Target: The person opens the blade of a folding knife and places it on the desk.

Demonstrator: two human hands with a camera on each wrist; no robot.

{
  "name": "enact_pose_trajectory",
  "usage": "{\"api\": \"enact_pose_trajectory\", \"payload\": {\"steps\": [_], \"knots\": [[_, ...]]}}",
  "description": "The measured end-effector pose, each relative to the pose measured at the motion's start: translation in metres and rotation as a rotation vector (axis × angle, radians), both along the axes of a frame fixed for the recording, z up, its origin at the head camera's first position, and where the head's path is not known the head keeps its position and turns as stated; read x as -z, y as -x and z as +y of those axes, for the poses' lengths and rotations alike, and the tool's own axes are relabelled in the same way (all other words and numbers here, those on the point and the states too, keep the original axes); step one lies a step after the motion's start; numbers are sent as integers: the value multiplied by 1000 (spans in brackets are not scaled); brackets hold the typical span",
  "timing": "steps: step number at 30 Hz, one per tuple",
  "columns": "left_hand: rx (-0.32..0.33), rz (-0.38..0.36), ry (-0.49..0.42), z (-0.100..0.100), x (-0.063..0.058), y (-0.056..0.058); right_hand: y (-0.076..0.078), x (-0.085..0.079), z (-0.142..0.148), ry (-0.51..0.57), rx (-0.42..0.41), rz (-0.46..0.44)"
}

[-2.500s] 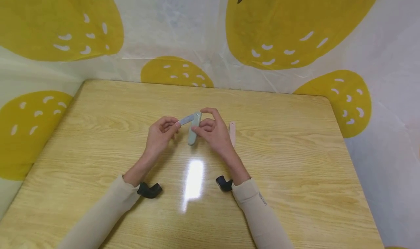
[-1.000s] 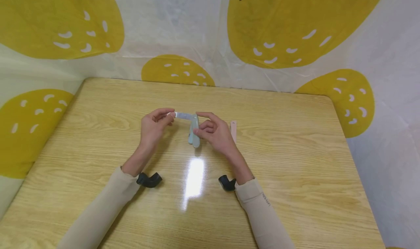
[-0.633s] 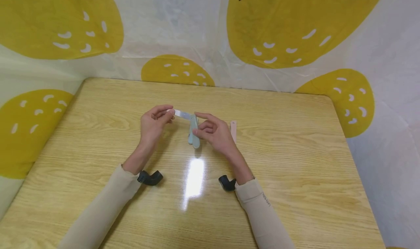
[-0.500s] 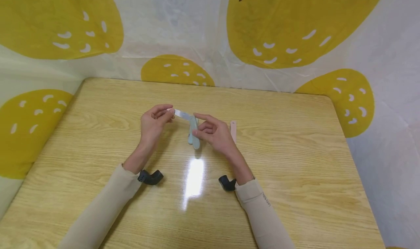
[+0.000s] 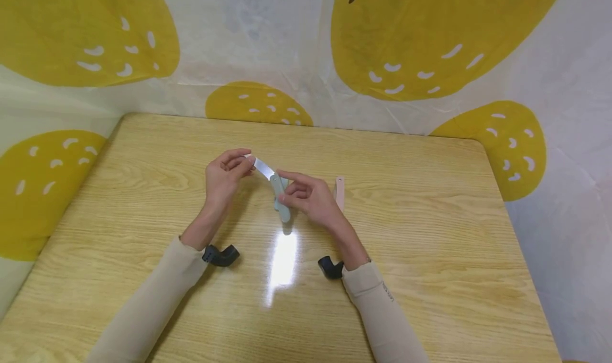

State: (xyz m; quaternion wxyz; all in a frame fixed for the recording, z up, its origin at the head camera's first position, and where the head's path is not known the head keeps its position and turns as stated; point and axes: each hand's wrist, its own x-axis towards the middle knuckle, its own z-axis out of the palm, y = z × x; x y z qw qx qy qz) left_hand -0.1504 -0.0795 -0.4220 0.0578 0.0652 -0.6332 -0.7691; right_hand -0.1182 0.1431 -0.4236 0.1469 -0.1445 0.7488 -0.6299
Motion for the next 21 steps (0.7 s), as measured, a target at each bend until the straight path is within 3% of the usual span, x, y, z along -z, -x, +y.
{"api": "enact_pose_trajectory", "payload": {"steps": [9,21], "knots": [[0,-7,-55,3,-1,3,-2,-1,-1,-27,-16,-5],[15,-4,-21,6,-1,3,-4,-1,-5,-43,-60,-42]]}}
